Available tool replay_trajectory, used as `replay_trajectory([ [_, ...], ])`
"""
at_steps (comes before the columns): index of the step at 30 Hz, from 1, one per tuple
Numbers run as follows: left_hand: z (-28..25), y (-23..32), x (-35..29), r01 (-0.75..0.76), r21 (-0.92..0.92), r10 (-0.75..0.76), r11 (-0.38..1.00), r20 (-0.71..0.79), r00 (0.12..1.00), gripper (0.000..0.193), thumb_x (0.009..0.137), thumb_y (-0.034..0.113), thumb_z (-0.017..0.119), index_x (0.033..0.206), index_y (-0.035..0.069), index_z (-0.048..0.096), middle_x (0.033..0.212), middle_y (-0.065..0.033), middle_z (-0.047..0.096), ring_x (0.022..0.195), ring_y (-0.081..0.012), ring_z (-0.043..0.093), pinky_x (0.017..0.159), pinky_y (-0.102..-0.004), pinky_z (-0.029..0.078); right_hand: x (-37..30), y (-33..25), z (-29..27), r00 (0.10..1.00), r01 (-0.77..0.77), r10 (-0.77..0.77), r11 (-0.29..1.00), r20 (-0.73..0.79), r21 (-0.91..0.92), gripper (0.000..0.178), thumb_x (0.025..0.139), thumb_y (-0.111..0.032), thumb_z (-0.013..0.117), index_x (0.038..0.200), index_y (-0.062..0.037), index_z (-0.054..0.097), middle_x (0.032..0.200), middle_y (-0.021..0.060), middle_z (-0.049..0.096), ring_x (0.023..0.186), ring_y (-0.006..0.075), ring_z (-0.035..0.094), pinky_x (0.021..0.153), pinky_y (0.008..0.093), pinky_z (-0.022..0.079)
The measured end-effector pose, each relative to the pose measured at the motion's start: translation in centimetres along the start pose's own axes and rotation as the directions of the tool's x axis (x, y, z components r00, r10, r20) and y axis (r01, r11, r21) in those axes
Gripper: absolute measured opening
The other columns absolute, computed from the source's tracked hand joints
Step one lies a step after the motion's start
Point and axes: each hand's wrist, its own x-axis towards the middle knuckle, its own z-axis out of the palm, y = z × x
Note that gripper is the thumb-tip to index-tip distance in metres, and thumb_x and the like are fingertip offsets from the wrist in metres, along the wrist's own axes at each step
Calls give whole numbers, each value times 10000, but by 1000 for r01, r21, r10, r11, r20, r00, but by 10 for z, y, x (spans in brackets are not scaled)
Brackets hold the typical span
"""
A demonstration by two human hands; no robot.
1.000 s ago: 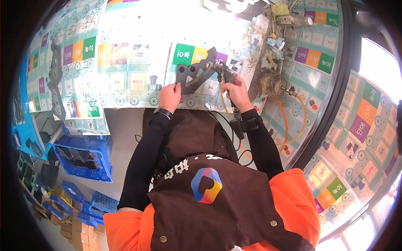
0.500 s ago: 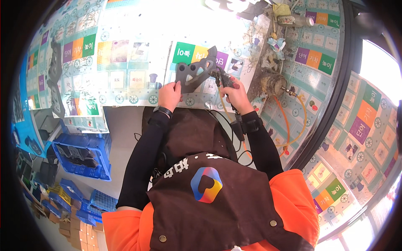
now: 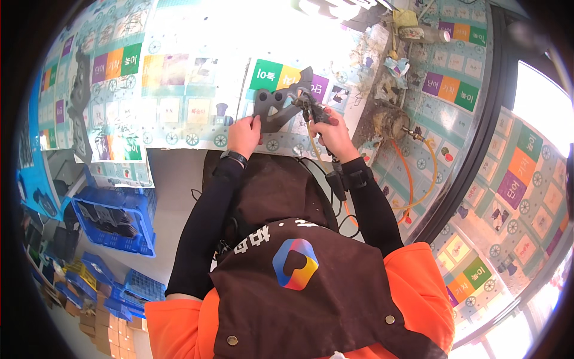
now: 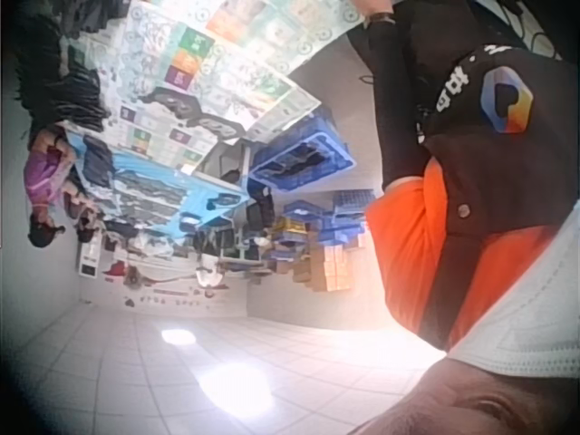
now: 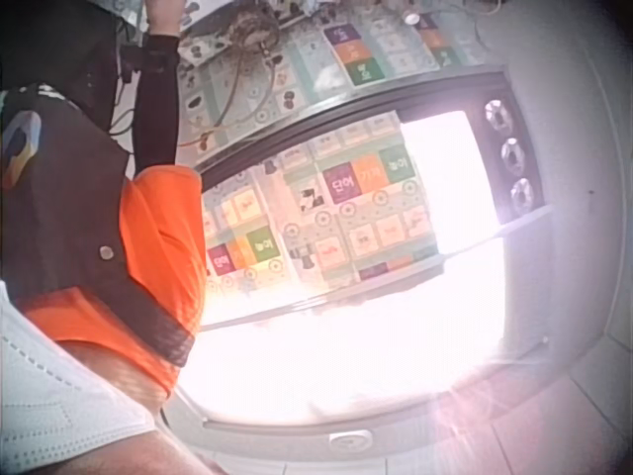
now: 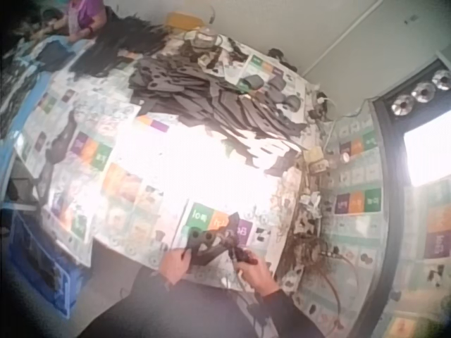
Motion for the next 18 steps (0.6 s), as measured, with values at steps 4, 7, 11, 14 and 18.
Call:
replay_trajectory([
  [4,2,-4,1,-28,9,29,1000,-18,999,420,1047,304,553,806,-16,677,627,-114,703,548,-219,721,564,-341,569,-3,0,5,1000,12,-10,998,27,-56,160,775,-4,592,934,-10,602,788,40,599,676,126,558,632,276,447],
  [7,2,-4,1,-40,11,40,999,-25,999,426,1046,307,549,790,-8,675,617,-113,697,542,-229,715,566,-352,563,-7,-1,7,998,-25,28,998,54,-53,144,778,-20,608,922,-17,602,782,42,598,675,127,563,634,276,450],
  [11,2,-7,3,-62,49,64,997,-36,997,428,1044,310,548,777,0,673,606,-111,691,536,-235,708,567,-359,558,-8,8,7,996,-24,37,989,83,-147,142,782,-34,617,923,-17,609,754,49,598,662,130,566,625,285,455],
  [14,2,-7,3,-55,39,57,998,-37,998,427,1042,311,547,772,5,672,601,-108,687,535,-238,704,574,-362,558,-12,9,10,996,-42,51,992,75,-116,150,783,-39,619,930,-13,610,740,49,598,654,134,572,617,295,456],
  [18,2,-4,2,-51,47,52,998,-27,998,427,1042,311,547,776,3,674,607,-109,691,544,-235,710,581,-360,561,-8,9,13,997,-2,13,991,82,-136,158,786,-43,618,940,-11,604,737,51,596,648,135,578,614,297,456],
])
